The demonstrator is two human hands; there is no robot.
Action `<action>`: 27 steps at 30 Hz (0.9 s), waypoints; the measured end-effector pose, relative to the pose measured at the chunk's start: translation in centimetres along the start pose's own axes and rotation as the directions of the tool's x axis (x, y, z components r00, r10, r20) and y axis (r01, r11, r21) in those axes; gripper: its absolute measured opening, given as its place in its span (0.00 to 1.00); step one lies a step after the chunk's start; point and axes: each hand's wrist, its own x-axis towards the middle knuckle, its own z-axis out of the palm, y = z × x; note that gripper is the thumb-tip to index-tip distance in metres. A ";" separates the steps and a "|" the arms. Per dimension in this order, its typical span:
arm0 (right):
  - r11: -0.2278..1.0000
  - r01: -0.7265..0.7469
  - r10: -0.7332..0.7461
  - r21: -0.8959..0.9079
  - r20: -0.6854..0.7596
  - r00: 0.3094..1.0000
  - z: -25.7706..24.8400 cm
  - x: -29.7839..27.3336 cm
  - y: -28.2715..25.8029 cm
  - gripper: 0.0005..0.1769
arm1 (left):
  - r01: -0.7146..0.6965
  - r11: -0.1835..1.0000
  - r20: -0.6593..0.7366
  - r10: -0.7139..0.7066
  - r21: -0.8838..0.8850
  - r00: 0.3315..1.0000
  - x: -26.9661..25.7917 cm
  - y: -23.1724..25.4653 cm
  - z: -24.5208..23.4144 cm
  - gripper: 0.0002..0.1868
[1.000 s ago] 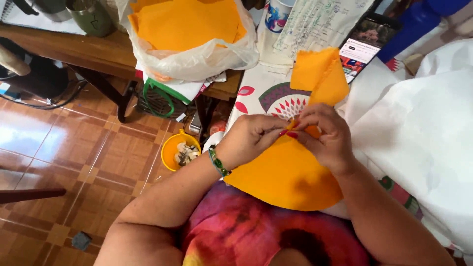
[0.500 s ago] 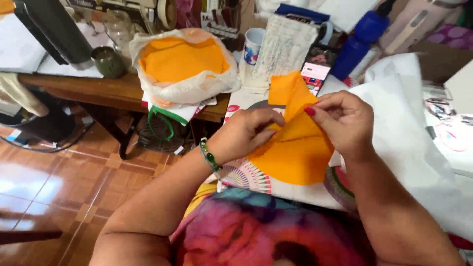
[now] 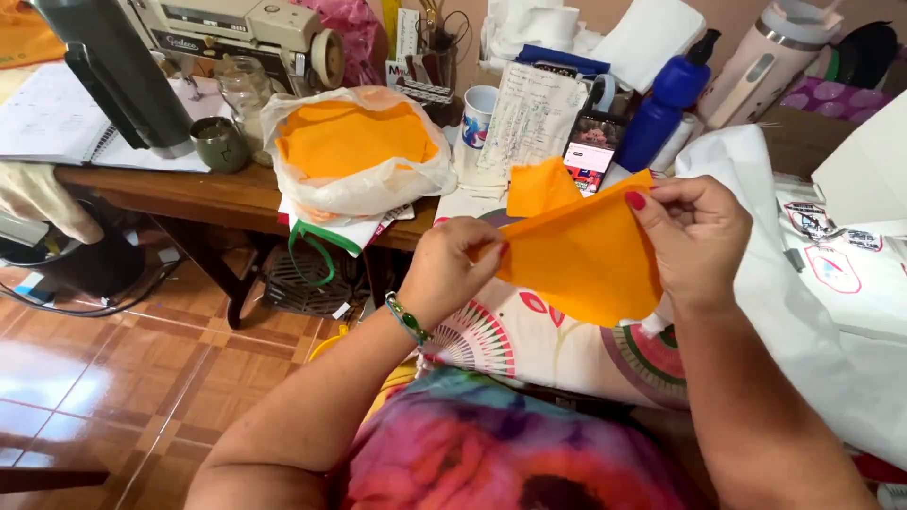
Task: The person is organizing and aligning orange fabric pieces on a workspace, referring to a paper pattern and occasionally moving other items like a small box.
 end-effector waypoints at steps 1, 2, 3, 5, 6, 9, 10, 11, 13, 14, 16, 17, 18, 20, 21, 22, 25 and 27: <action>1.000 -0.001 0.001 0.001 0.000 1.000 -0.2 0.0 0.2 0.11 | 0.001 1.000 0.001 -0.001 0.001 1.000 0.0 -0.2 -0.1 0.05; 1.000 0.008 -0.008 0.009 -0.008 1.000 -0.4 0.0 0.4 0.10 | 0.056 0.998 -0.005 -0.056 -0.012 0.998 0.1 -0.4 -0.1 0.03; 1.000 0.017 -0.016 0.016 -0.016 1.000 -0.5 0.1 0.6 0.10 | 0.111 0.994 -0.011 -0.111 -0.025 0.994 0.1 -0.6 -0.2 0.05; 1.000 0.009 -0.008 0.027 -0.024 1.000 -0.9 0.1 1.3 0.11 | 0.098 0.994 -0.041 -0.099 -0.040 0.994 -0.1 -0.5 -0.5 0.05; 0.999 0.005 -0.004 0.039 -0.033 0.999 -1.1 0.3 1.6 0.11 | 0.080 0.995 -0.072 -0.084 -0.054 0.994 -0.1 -0.4 -0.7 0.05; 0.989 -0.034 0.043 0.146 -0.062 0.997 -1.0 0.4 2.3 0.11 | 0.079 0.994 -0.109 -0.087 -0.080 0.990 -0.2 -0.6 -0.7 0.04; 0.989 -0.028 0.038 0.143 -0.071 0.997 -0.9 0.4 2.5 0.11 | 0.070 0.994 -0.105 -0.078 -0.083 0.991 -0.2 -0.3 -0.9 0.04; 0.987 -0.043 0.057 0.158 -0.084 0.995 -0.9 0.4 2.8 0.11 | 0.062 0.995 -0.134 -0.072 -0.081 0.988 -0.1 0.1 -1.1 0.05; 0.984 -0.052 0.072 0.171 -0.109 0.991 -0.9 0.4 3.6 0.12 | 0.045 0.996 -0.156 -0.057 -0.082 0.986 -0.2 0.3 -1.1 0.06; 0.991 -0.028 0.042 0.135 -0.100 0.994 -0.9 0.4 4.2 0.13 | 0.096 0.988 -0.188 -0.118 -0.120 0.975 -0.2 0.1 -1.0 0.05; 0.995 0.003 0.007 0.095 -0.098 0.995 -0.9 0.4 4.6 0.14 | 0.137 0.977 -0.214 -0.170 -0.162 0.962 -0.1 0.2 -0.8 0.05; 0.994 -0.008 0.019 0.113 -0.100 0.995 -0.9 0.4 4.5 0.14 | 0.150 0.976 -0.216 -0.183 -0.158 0.959 -0.1 0.3 -0.9 0.05; 0.991 -0.018 0.031 0.131 -0.100 0.994 -0.8 0.4 4.4 0.14 | 0.163 0.975 -0.220 -0.195 -0.153 0.956 -0.1 0.5 -0.9 0.05; 0.987 -0.022 0.040 0.159 -0.111 0.993 -0.8 0.5 4.6 0.14 | 0.171 0.974 -0.216 -0.200 -0.146 0.956 -0.2 0.6 -0.9 0.05; 0.981 -0.031 0.053 0.190 -0.113 0.992 -0.7 0.6 4.7 0.13 | 0.186 0.973 -0.214 -0.212 -0.137 0.953 -0.3 0.7 -1.0 0.06; 0.982 -0.025 0.048 0.187 -0.120 0.992 -0.9 0.6 4.9 0.13 | 0.178 0.974 -0.212 -0.205 -0.140 0.956 -0.3 0.8 -0.9 0.06; 0.983 -0.035 0.055 0.181 -0.109 0.993 -1.1 0.7 4.7 0.12 | 0.197 0.971 -0.195 -0.222 -0.137 0.955 -0.2 0.9 -0.9 0.06; 0.985 -0.049 0.063 0.163 -0.080 0.995 -1.0 0.6 3.7 0.13 | 0.218 0.967 -0.191 -0.240 -0.130 0.952 -0.3 0.9 -0.9 0.06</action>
